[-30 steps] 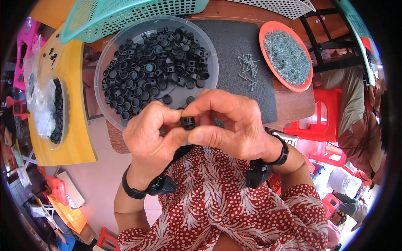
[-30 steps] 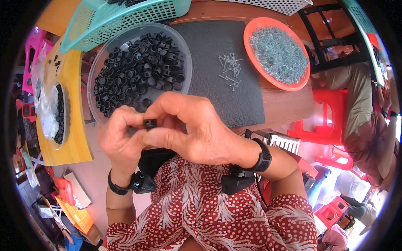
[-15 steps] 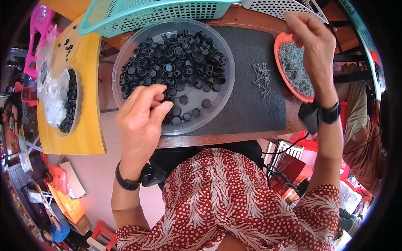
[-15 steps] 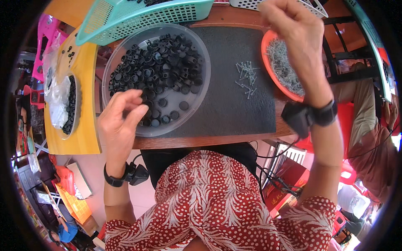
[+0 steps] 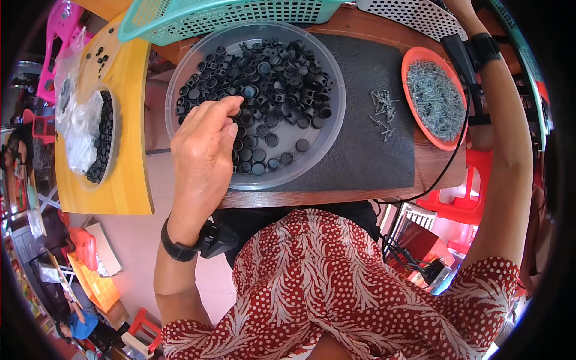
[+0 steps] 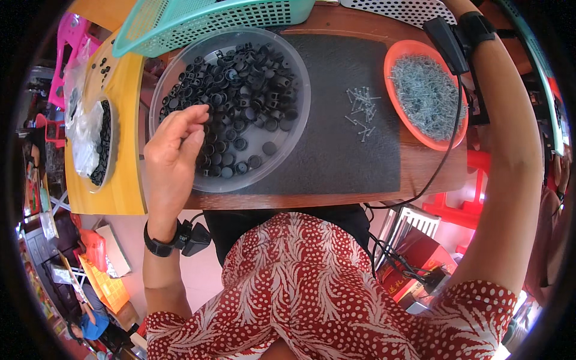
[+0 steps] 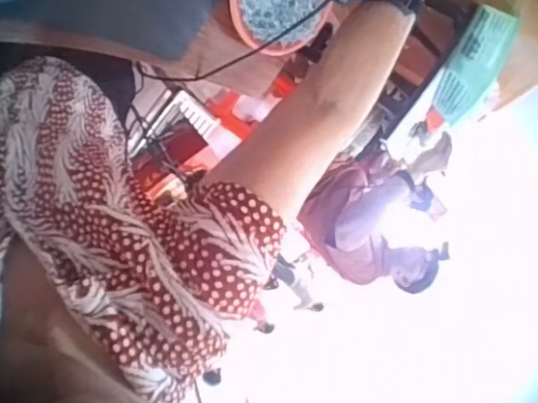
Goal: Assembling small black plastic caps with metal screws by hand.
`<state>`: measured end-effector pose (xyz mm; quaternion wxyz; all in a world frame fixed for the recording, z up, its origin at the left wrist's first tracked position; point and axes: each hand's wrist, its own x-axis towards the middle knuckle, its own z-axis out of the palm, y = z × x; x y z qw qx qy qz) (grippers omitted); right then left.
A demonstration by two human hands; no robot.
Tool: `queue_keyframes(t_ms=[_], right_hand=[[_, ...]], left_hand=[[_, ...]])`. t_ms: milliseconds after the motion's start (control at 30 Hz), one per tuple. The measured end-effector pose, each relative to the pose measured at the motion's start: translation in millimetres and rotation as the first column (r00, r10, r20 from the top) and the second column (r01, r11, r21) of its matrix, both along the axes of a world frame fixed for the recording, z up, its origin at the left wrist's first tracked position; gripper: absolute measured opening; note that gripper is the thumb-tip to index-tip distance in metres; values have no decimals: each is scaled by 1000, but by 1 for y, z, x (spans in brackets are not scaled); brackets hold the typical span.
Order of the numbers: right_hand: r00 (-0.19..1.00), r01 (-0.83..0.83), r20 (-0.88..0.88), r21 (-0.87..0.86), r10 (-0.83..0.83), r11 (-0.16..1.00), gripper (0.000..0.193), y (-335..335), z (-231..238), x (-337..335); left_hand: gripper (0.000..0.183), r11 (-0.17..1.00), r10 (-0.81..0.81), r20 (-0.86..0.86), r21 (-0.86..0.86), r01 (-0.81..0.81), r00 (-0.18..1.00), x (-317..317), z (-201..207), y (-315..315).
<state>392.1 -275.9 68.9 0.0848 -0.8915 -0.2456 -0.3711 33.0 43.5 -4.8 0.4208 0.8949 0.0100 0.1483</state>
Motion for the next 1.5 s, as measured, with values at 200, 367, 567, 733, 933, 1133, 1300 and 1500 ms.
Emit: queue_keyframes(t_ms=[200,367,567,733,933,1133,1300,1500], right_hand=[[998,-65,-9,59,65,996,18,17,11,-73],[943,-291,-101,204,316,935,8,40,-16,-133],[841,-367,-318,258,437,894,17,26,-43,-159],[840,-407,-267,264,472,874,12,29,-43,-182],[836,-381,-306,275,456,883,13,25,-45,-206],[818,-395,-332,271,471,878,12,29,-51,-224],[818,-416,-311,262,484,871,14,25,-56,-230],[805,-406,-338,284,487,869,16,27,-57,-237]], left_hand=[[21,989,-91,76,128,80,993,-7,2,7],[20,999,19,107,31,-23,994,-10,2,16],[26,873,-248,153,464,152,957,-1,-7,1],[23,840,-261,108,515,170,959,-12,-1,11],[22,930,-127,132,360,71,983,-14,6,14],[30,860,-306,151,468,204,940,-1,-4,-1],[27,871,-309,108,432,235,945,-9,0,7],[33,808,-279,148,570,148,949,10,8,-3]])
